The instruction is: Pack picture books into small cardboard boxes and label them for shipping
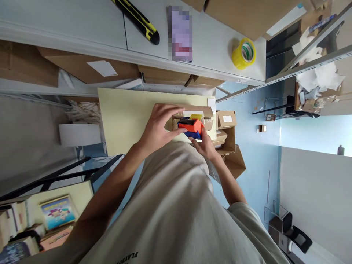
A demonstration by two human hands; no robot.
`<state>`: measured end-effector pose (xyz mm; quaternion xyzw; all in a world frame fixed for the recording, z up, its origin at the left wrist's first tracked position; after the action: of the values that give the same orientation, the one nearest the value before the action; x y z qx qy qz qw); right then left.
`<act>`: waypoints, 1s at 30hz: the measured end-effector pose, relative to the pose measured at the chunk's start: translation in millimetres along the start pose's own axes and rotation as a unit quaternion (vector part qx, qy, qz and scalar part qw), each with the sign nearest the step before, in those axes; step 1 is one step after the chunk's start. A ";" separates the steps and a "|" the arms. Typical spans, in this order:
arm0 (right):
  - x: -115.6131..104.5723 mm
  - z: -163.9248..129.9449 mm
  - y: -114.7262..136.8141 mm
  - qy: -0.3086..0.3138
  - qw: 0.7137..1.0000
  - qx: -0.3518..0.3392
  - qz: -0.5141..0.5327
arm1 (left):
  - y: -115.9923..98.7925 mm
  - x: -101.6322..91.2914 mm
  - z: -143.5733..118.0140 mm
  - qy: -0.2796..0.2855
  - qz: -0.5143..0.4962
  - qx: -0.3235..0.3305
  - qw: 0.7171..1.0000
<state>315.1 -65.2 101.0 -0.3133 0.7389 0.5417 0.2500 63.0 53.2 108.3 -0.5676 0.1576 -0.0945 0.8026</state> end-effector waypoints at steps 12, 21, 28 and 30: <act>-18.8 -16.0 31.4 -0.041 0.986 -0.096 -0.132 | -28.8 -18.5 -19.3 0.048 0.098 0.051 0.993; -39.7 -3.5 37.6 0.114 0.978 0.017 -0.171 | 20.2 -6.6 -8.1 0.103 -0.222 -0.202 0.948; -59.9 19.6 35.5 0.208 0.961 0.053 -0.175 | 76.6 55.7 -39.8 0.024 -0.349 -0.338 0.874; -68.9 33.3 37.7 0.234 0.951 0.053 -0.194 | 81.3 68.1 -47.1 -0.008 -0.358 -0.348 0.867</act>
<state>335.1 -11.9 164.5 -0.5546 0.7295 0.3543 0.1863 107.3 16.6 7.5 -0.8281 -0.0397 -0.3100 0.4654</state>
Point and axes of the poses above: each hand's wrist, its own z-axis towards the middle knuckle, its own x-axis out of the palm, y = z × x, the point moved 2 cm from there along z, towards the middle knuckle, and after that the axes turned 6 degrees about -z, right-handed, at the moved point
